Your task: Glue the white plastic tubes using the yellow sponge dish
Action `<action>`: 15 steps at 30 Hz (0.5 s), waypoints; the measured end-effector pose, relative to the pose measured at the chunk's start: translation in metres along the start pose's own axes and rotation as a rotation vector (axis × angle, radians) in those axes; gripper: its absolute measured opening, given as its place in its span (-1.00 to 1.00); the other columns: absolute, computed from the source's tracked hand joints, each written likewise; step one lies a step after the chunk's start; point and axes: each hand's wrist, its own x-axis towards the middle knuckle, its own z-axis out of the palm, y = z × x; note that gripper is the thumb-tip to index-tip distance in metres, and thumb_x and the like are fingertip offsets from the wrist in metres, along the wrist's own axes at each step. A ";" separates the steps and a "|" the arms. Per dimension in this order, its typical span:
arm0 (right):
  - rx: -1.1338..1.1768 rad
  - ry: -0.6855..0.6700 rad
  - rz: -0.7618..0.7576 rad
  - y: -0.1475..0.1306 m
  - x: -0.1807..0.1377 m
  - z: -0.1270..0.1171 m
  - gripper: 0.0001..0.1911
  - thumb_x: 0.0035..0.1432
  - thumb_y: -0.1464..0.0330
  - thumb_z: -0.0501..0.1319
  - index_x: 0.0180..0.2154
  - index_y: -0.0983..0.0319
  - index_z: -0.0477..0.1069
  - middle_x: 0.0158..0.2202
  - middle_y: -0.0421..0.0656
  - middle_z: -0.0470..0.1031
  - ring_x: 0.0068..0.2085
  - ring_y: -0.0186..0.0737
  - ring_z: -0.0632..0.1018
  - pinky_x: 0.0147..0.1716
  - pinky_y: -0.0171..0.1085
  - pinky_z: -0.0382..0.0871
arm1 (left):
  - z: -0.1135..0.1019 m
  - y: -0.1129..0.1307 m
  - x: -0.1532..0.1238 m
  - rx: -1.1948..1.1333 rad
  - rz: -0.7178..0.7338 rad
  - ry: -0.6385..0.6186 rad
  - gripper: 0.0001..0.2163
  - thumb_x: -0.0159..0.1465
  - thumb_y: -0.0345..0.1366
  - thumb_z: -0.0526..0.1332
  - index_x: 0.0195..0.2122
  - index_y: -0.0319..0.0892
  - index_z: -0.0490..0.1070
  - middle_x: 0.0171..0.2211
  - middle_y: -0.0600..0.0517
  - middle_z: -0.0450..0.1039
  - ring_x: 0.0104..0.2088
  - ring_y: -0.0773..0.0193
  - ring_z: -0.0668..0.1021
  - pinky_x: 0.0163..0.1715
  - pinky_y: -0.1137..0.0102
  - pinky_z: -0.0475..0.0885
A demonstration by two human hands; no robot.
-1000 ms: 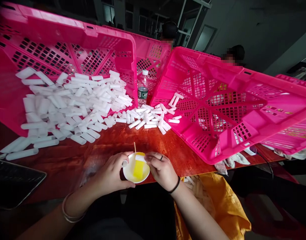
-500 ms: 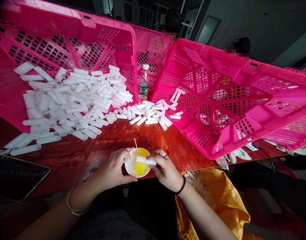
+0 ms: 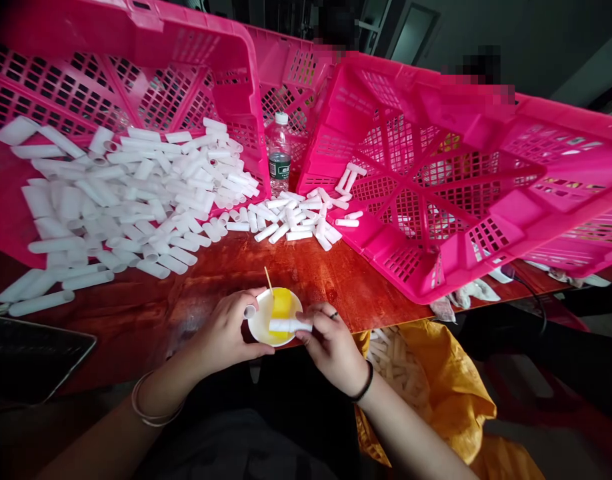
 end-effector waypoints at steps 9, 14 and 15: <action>0.137 0.036 0.105 -0.002 -0.009 0.006 -0.85 0.26 0.36 0.15 -0.12 0.17 0.39 -0.26 -0.11 0.46 -0.33 -0.25 0.54 -0.35 -0.25 0.51 | 0.001 -0.001 0.000 -0.013 -0.026 -0.020 -0.36 -0.19 -0.13 0.52 -0.13 -0.11 0.24 0.04 -0.16 0.41 0.03 -0.09 0.47 0.00 0.04 0.38; -0.023 0.064 -0.101 -0.004 -0.012 0.010 -0.82 0.20 0.45 0.18 -0.17 0.14 0.46 -0.17 -0.04 0.41 -0.12 -0.14 0.50 -0.17 -0.14 0.48 | 0.000 0.000 0.001 -0.003 -0.045 -0.025 -0.34 -0.18 -0.12 0.51 -0.10 -0.11 0.25 0.03 -0.15 0.41 0.01 -0.08 0.48 -0.01 0.05 0.39; 0.044 0.065 -0.040 -0.005 -0.012 0.011 -0.81 0.21 0.43 0.17 -0.12 0.14 0.43 -0.17 -0.04 0.42 -0.14 -0.16 0.51 -0.20 -0.15 0.49 | 0.000 0.001 0.001 -0.003 -0.047 -0.028 -0.34 -0.18 -0.12 0.51 -0.09 -0.11 0.25 0.03 -0.15 0.42 0.01 -0.08 0.48 -0.01 0.05 0.39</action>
